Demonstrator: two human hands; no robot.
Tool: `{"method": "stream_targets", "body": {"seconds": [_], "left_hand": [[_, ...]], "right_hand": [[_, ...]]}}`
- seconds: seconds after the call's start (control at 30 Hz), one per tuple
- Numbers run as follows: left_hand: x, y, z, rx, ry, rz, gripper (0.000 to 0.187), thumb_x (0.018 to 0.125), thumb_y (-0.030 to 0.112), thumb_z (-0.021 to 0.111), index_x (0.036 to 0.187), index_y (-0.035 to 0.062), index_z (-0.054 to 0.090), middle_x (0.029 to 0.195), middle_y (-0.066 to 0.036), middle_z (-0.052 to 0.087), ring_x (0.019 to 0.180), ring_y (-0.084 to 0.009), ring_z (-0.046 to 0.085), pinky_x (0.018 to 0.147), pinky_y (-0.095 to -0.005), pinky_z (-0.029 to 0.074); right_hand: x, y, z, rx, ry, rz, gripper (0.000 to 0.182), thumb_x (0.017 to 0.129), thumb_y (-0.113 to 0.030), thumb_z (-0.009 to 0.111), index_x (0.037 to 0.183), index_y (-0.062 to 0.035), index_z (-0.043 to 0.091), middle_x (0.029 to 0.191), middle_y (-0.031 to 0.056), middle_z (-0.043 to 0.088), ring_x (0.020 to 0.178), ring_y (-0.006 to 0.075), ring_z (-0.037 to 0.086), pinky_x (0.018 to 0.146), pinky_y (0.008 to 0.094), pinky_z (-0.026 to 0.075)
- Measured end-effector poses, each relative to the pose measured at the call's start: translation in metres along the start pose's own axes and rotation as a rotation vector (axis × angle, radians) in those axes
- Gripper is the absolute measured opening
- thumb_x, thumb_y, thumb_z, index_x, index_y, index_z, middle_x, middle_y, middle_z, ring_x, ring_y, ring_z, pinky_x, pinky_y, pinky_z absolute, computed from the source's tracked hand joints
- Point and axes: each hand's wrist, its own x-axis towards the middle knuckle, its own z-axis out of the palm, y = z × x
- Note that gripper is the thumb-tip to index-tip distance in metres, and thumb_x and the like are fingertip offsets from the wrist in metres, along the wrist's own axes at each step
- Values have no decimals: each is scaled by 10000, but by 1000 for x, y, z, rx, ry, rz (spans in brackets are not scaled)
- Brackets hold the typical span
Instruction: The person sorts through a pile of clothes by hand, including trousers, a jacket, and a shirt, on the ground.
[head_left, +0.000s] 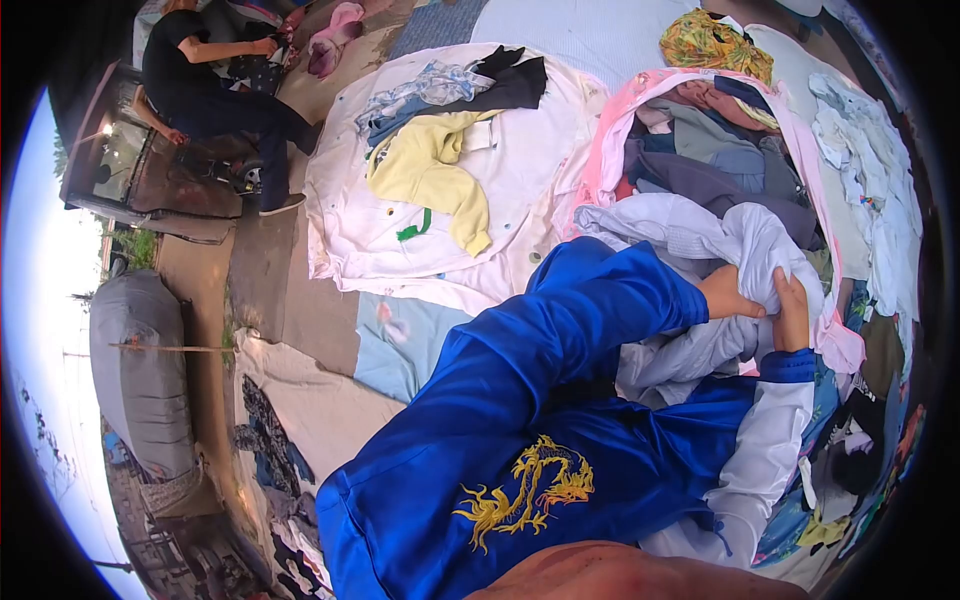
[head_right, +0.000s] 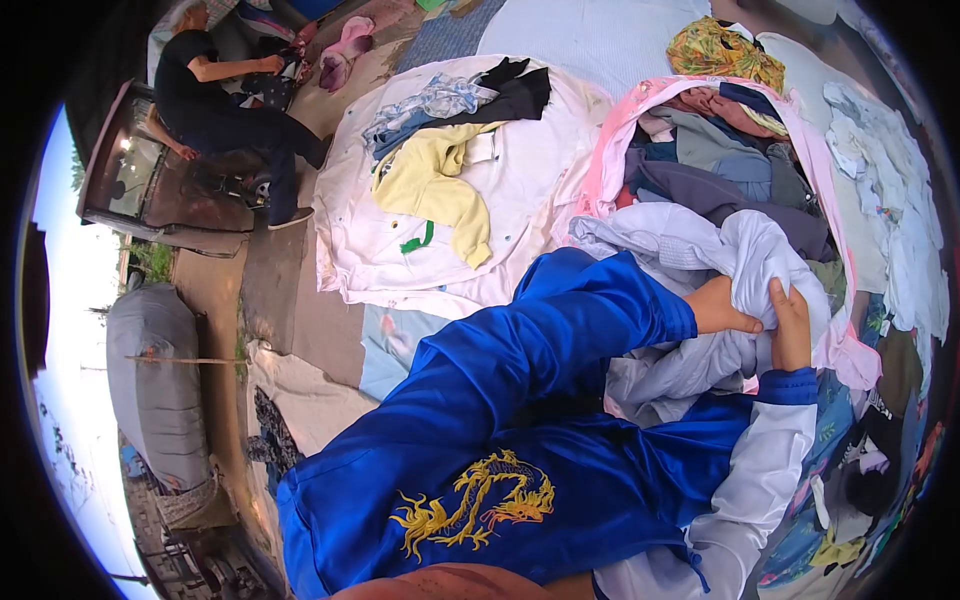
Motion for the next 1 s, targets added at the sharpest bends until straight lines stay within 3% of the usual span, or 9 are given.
{"method": "stream_targets", "body": {"seconds": [0.23,0.4,0.63,0.67,0.73,0.83,0.9,0.93,1.0], "left_hand": [[19,-32,3,156,155,-259,510,669,140,755,1127,-48,631,1061,-213,680,1017,-324,649,892,-361,489],[26,-42,-13,16,370,-187,470,667,152,711,1070,-79,636,1005,-314,660,989,-421,645,879,-406,490],[79,-24,-73,-308,768,114,327,727,46,670,1036,-59,641,962,-161,688,862,-267,662,772,-364,507],[68,67,-125,-609,719,-22,368,721,53,681,1065,-62,619,996,-164,672,895,-264,650,779,-371,495],[78,121,-184,-343,1112,16,302,718,101,696,953,-74,620,877,-166,651,801,-281,607,758,-367,471],[64,203,-343,347,1086,228,296,777,88,604,1048,7,689,885,-172,696,764,-265,640,725,-349,493],[41,271,-558,121,619,380,337,908,116,433,1142,2,647,1079,-193,686,959,-306,672,895,-438,549],[15,331,-558,-120,811,356,318,893,86,485,1161,-5,629,1146,-197,662,996,-333,666,932,-465,540],[-67,408,-634,653,872,372,511,781,53,670,1253,-72,520,1158,-229,650,1044,-336,652,919,-412,539]], "right_hand": [[20,11,-12,-579,265,-147,390,941,-353,645,1081,11,656,1011,38,654,912,113,564,817,259,441],[28,16,-23,-376,445,-198,417,954,-391,615,1088,2,660,1065,55,653,967,131,568,869,265,422],[22,3,-39,-87,602,-215,473,1001,-413,514,1226,-5,593,1205,108,641,1155,217,594,957,356,430],[25,0,-33,16,560,-245,472,1001,-412,519,1212,2,597,1189,113,646,1124,213,608,944,339,434],[25,1,-30,19,558,-256,409,1001,-372,543,1176,-10,616,1141,98,669,1062,194,635,896,318,454],[18,-1,-27,-67,513,-291,301,969,-305,612,1105,-38,649,1086,70,686,1011,161,645,832,289,471],[12,-4,-28,-101,540,-295,230,946,-234,631,1069,-42,665,1011,35,692,961,132,646,799,275,472],[8,-8,-28,-97,543,-315,204,928,-204,650,1038,-34,677,955,26,687,895,110,633,762,258,468],[4,-6,-35,-103,560,-328,185,910,-175,671,1011,-20,685,891,26,684,795,84,592,712,232,456]]}}
